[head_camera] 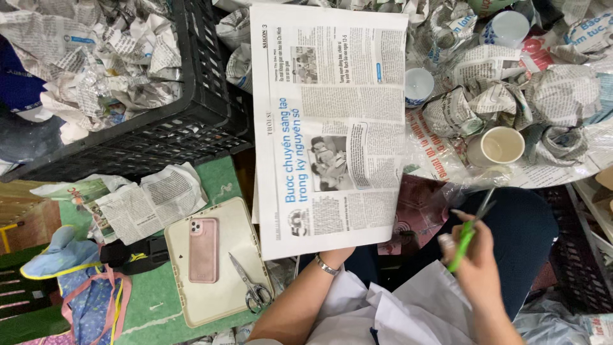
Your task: The person cuts newspaper sheets into strips using scissors, then rolls each strip tightly around a cylindrical cup to form a tube. The finished tubes are placed into a nearby black crate.
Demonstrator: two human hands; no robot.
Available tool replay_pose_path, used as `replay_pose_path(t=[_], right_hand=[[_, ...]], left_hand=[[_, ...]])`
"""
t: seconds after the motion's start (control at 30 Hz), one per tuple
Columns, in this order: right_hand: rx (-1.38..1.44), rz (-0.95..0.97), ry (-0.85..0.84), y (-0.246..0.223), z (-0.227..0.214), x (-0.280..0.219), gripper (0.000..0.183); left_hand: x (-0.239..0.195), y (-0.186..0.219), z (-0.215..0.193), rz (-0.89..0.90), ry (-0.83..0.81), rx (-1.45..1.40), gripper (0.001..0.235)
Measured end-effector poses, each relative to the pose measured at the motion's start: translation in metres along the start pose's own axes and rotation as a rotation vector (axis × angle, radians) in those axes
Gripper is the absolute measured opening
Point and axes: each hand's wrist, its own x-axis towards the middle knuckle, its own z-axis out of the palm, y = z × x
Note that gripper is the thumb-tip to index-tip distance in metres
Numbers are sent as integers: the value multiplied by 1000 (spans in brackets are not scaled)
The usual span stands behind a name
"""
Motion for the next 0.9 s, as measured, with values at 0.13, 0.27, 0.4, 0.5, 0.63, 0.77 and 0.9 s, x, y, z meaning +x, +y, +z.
replay_pose_path(t=[0.13, 0.27, 0.4, 0.5, 0.63, 0.77, 0.9], right_hand=[[-539, -449, -44, -37, 34, -22, 80], [-790, -858, -103, -65, 75, -31, 58], [-748, -1141, -130, -82, 93, -22, 49], [-729, -1195, -209, -82, 92, -11, 41], [-314, -964, -290, -75, 75, 8, 30], [-153, -895, -198, -58, 48, 17, 27], [404, -778, -13, -43, 26, 22, 44]], left_hand=[[-11, -26, 21, -14, -11, 2, 46], [-14, -27, 32, -6, -46, 8, 42], [-17, -23, 31, 2, -66, 10, 38], [-23, -22, 23, -2, -87, 25, 36], [-29, -18, 13, 7, -159, 64, 32], [-26, -11, 16, 52, -236, 96, 29], [-21, 10, 1, -199, -161, 59, 26]])
